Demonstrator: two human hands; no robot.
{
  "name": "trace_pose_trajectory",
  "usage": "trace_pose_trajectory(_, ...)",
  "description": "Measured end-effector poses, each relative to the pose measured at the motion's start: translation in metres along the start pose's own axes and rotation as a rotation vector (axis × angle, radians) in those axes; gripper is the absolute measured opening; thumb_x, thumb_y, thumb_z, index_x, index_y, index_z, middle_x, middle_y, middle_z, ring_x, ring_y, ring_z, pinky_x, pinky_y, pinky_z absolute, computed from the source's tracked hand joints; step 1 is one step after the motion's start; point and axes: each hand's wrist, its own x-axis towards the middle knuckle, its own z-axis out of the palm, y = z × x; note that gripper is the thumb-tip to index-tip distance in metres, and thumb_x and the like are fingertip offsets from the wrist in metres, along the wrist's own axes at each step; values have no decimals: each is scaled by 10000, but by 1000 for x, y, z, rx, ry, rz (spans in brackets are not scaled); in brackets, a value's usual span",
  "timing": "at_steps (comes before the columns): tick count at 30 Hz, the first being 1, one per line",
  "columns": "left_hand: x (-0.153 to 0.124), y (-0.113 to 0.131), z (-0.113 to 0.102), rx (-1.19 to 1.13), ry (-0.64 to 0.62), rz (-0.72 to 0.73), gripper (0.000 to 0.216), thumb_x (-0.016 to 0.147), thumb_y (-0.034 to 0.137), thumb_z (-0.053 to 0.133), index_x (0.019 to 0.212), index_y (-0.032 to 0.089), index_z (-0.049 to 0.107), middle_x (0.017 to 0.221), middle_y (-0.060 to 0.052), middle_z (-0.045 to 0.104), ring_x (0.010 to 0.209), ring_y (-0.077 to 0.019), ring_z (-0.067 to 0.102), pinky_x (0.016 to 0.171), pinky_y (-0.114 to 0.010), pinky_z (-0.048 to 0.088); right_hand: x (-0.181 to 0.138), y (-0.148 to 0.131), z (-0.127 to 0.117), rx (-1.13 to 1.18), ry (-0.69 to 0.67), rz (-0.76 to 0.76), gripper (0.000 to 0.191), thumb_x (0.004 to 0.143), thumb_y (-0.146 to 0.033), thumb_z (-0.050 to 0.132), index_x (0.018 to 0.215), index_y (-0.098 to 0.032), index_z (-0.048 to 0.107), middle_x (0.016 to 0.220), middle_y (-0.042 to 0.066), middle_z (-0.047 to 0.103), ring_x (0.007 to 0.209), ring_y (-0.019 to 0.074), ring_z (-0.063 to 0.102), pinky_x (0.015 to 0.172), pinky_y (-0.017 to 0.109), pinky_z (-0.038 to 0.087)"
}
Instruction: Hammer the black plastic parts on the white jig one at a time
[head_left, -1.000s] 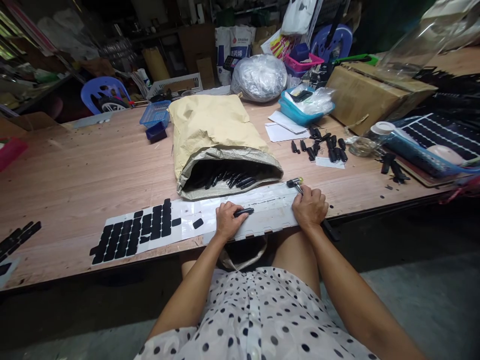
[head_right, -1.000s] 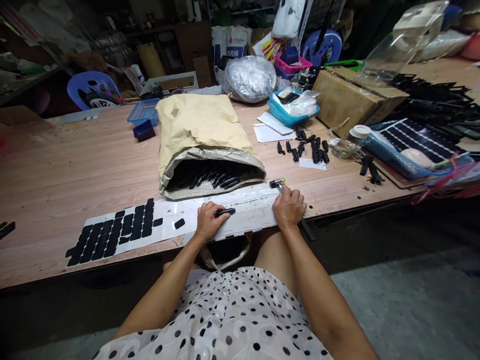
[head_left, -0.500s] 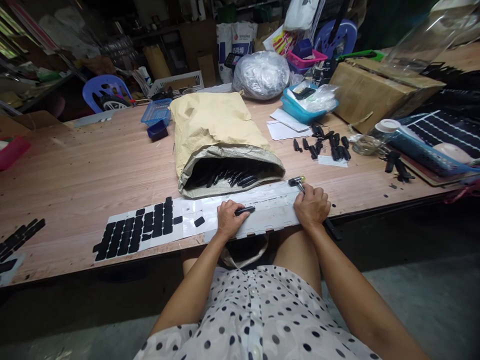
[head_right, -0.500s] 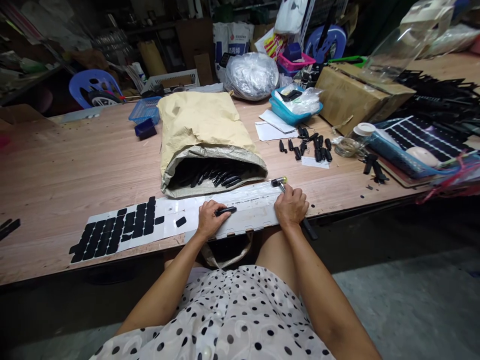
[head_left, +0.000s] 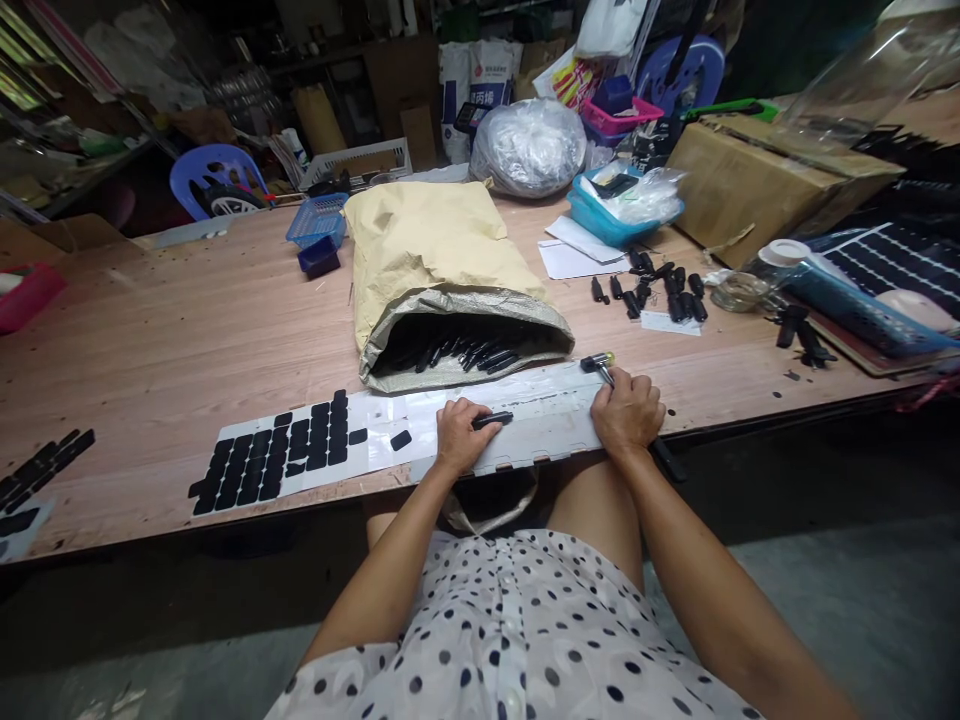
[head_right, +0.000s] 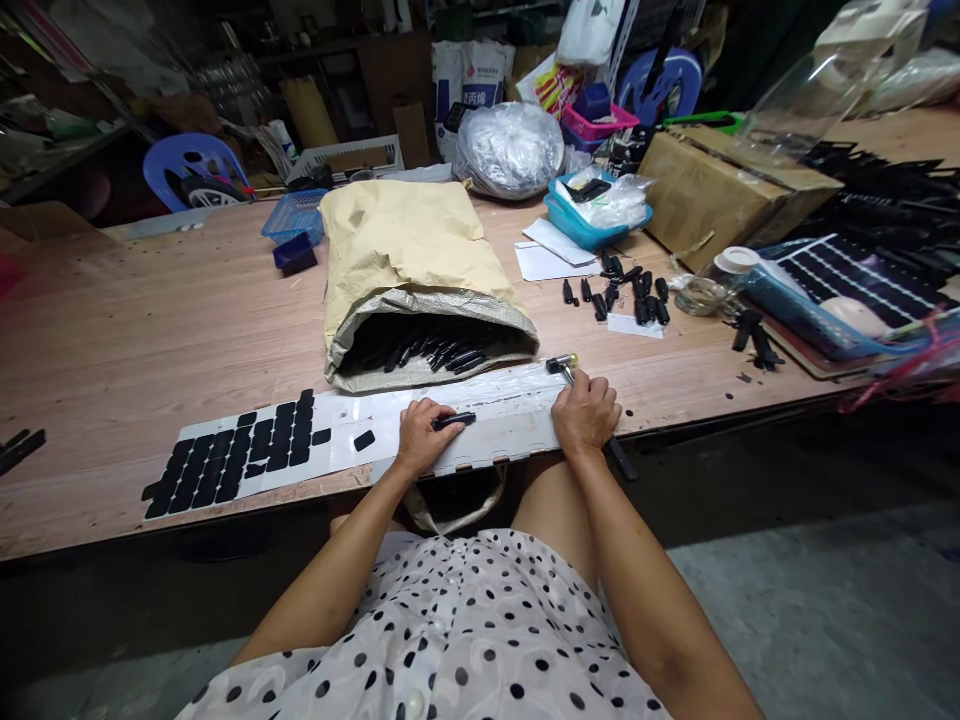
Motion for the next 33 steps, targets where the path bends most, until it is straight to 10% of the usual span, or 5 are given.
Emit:
trace_pose_trajectory(12, 2, 3, 2, -11, -6, -12, 87, 813, 296, 834, 888, 298, 789, 947, -14, 703, 1014, -253, 589, 938, -418, 446, 5, 3, -17, 161, -86, 73, 369, 924, -219, 483, 1197, -206, 730, 998, 120, 601, 915, 261, 529, 727, 353, 383)
trace_pose_trajectory(22, 4, 8, 0, -36, -43, -37, 123, 804, 292, 834, 903, 291, 761, 970, -10, 702, 1035, -261, 581, 958, -426, 425, -71, -49, -50, 778, -354, -202, 404, 960, -362, 481, 1253, -216, 718, 1092, 104, 743, 826, 204, 621, 758, 352, 540)
trace_pose_trajectory(33, 7, 13, 1, -67, -46, -81, 120, 779, 268, 856, 864, 291, 775, 965, -5, 726, 1053, -262, 596, 998, -443, 424, -80, -62, -59, 642, -317, -364, 430, 1002, -251, 422, 1304, -242, 727, 1020, 97, 719, 970, 231, 661, 898, 365, 554)
